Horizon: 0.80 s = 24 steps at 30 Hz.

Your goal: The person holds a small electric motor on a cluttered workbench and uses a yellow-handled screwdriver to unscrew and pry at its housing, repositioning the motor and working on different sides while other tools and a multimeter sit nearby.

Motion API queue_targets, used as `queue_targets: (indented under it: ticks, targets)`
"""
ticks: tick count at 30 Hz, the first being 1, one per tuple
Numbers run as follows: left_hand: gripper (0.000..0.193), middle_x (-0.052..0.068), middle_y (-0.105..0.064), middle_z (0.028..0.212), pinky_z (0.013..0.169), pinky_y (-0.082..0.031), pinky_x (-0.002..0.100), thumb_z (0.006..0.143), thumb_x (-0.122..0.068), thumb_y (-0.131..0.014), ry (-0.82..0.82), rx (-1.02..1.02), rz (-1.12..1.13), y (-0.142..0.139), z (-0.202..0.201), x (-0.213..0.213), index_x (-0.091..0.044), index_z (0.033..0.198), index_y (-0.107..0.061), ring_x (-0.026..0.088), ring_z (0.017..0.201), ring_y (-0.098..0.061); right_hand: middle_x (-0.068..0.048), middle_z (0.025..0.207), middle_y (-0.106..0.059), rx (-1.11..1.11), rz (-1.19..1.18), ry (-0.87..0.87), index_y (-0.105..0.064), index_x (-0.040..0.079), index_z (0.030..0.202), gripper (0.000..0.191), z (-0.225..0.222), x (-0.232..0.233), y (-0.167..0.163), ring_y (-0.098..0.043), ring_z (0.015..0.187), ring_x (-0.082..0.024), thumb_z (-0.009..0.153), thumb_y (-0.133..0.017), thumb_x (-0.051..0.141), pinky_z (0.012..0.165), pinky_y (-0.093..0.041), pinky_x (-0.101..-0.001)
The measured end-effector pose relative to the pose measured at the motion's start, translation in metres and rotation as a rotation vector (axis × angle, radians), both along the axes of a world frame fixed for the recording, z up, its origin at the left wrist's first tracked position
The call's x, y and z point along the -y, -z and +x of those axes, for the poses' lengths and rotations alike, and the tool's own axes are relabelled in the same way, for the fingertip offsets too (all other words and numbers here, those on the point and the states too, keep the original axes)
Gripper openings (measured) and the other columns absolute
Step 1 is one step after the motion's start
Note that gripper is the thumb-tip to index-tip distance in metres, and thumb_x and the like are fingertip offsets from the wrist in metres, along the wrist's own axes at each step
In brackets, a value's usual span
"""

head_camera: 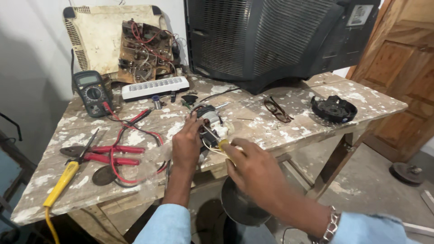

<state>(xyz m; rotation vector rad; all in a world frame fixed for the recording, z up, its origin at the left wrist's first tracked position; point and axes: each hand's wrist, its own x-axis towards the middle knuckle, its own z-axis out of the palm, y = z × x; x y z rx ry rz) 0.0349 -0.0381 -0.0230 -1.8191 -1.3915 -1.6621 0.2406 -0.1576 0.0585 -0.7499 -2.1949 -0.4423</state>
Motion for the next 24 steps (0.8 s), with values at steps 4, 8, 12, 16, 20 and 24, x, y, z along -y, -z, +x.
queue_targets:
  ticks: [4, 8, 12, 16, 20, 24]
  targets:
    - [0.031, 0.023, -0.067, 0.129, 0.106, -0.054, 0.042, 0.088, 0.010, -0.060, 0.015, 0.006, 0.027, 0.002, -0.003, -0.002, -0.002, 0.112, -0.075, 0.035, 0.125, -0.065, -0.012, 0.082, -0.071, -0.456, -0.784, 0.083, -0.058, 0.008, 0.138, 0.049, 0.004, 0.002, -0.003, -0.062, 0.064, -0.018, 0.092, -0.069, 0.019, 0.055, -0.049, -0.0338]
    - [0.031, 0.022, -0.068, 0.129, 0.107, -0.053, 0.043, 0.088, 0.008, -0.062, 0.071, 0.063, 0.025, -0.005, -0.005, 0.008, -0.003, 0.113, -0.076, 0.035, 0.126, -0.065, -0.002, 0.072, -0.058, -0.912, -1.579, -0.131, -0.056, 0.004, 0.118, 0.028, 0.003, -0.005, -0.002, -0.040, 0.048, -0.009, 0.100, -0.063, 0.024, 0.043, -0.033, -0.0277]
    - [0.029, 0.018, -0.069, 0.137, 0.097, -0.055, 0.040, 0.087, -0.005, -0.074, 0.128, 0.195, -0.120, -0.015, -0.008, 0.016, -0.006, 0.116, -0.073, 0.035, 0.116, -0.070, 0.002, 0.070, -0.049, -1.018, -1.675, -0.259, -0.058, 0.008, 0.107, 0.019, -0.004, -0.007, 0.003, -0.033, 0.047, -0.006, 0.099, -0.059, 0.025, 0.041, -0.025, -0.0252]
    - [0.067, 0.036, -0.051, 0.145, 0.100, -0.047, 0.043, 0.088, -0.012, -0.080, 0.122, 0.160, -0.078, -0.021, -0.018, 0.011, 0.007, 0.145, -0.050, 0.044, 0.127, -0.056, 0.002, 0.071, -0.049, -1.033, -1.649, -0.238, -0.060, 0.008, 0.111, 0.020, -0.008, -0.006, 0.000, -0.032, 0.046, -0.006, 0.100, -0.058, 0.024, 0.040, -0.024, -0.0251]
    - [0.070, 0.025, -0.065, 0.136, 0.101, -0.049, 0.036, 0.094, -0.019, -0.075, 0.316, 0.454, -0.446, -0.019, -0.021, -0.001, 0.004, 0.152, -0.043, 0.028, 0.122, -0.064, 0.002, 0.072, -0.049, -1.029, -1.675, -0.250, -0.061, 0.009, 0.114, 0.021, -0.011, -0.003, -0.003, -0.035, 0.047, -0.005, 0.100, -0.057, 0.024, 0.040, -0.025, -0.0241]
    - [0.076, 0.021, -0.066, 0.136, 0.099, -0.050, 0.031, 0.089, -0.017, -0.072, 0.561, 0.623, -0.498, -0.017, -0.022, -0.009, 0.006, 0.154, -0.038, 0.021, 0.117, -0.063, 0.001, 0.073, -0.049, -1.009, -1.669, -0.243, -0.059, 0.008, 0.113, 0.021, -0.012, -0.003, -0.002, -0.034, 0.046, -0.005, 0.102, -0.057, 0.026, 0.039, -0.023, -0.0246]
